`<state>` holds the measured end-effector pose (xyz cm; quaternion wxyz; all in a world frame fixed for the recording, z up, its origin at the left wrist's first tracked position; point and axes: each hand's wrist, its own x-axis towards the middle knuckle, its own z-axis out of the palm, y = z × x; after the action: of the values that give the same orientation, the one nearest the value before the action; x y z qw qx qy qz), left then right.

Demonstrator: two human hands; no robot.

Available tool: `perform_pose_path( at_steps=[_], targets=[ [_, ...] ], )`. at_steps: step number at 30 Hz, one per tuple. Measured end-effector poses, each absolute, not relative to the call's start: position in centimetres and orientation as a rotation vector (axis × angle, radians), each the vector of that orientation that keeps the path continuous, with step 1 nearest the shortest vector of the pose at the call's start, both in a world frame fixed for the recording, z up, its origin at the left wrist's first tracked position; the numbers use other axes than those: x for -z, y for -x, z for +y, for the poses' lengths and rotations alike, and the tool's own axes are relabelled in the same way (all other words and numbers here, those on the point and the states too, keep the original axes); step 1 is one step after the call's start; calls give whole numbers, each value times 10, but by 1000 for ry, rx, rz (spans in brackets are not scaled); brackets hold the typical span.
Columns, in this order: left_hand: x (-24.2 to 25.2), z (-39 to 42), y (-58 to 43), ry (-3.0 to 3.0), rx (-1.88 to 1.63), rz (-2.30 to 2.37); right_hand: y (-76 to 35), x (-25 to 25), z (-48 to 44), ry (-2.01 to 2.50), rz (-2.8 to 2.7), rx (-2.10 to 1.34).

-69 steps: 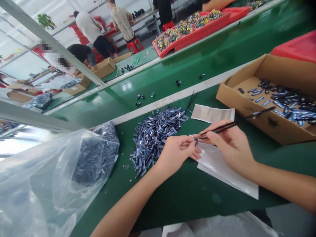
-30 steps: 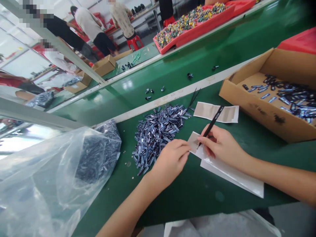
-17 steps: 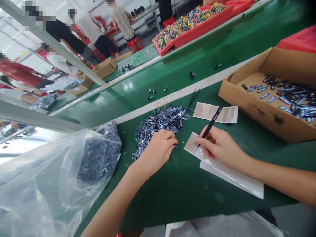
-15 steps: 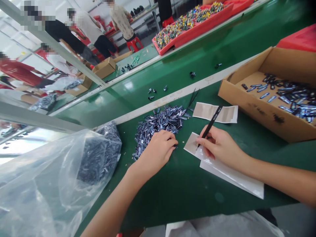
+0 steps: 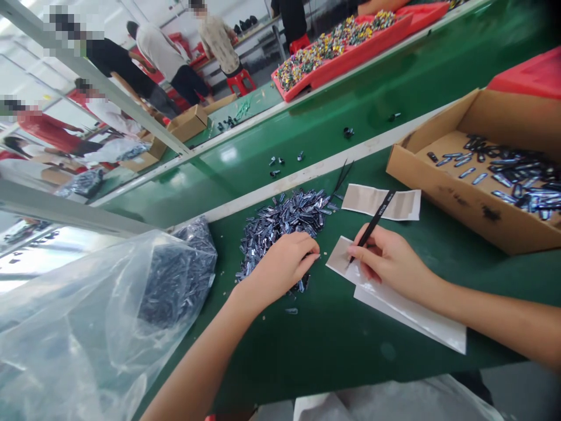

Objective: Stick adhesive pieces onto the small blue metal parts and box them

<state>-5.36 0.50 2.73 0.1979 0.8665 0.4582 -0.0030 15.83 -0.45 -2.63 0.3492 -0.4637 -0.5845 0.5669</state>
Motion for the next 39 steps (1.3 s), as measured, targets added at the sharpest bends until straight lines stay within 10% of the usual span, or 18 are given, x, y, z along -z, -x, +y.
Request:
perform_pose_path(
  at_steps=[21,39],
  targets=[
    [-16,-20,44,-2242,-196,1510,-156,23,-5,1160,-1450,-1496],
    [0,-39,2,-751,-777,1197,-164,8,-9,1112,-1579,-1298]
  ],
)
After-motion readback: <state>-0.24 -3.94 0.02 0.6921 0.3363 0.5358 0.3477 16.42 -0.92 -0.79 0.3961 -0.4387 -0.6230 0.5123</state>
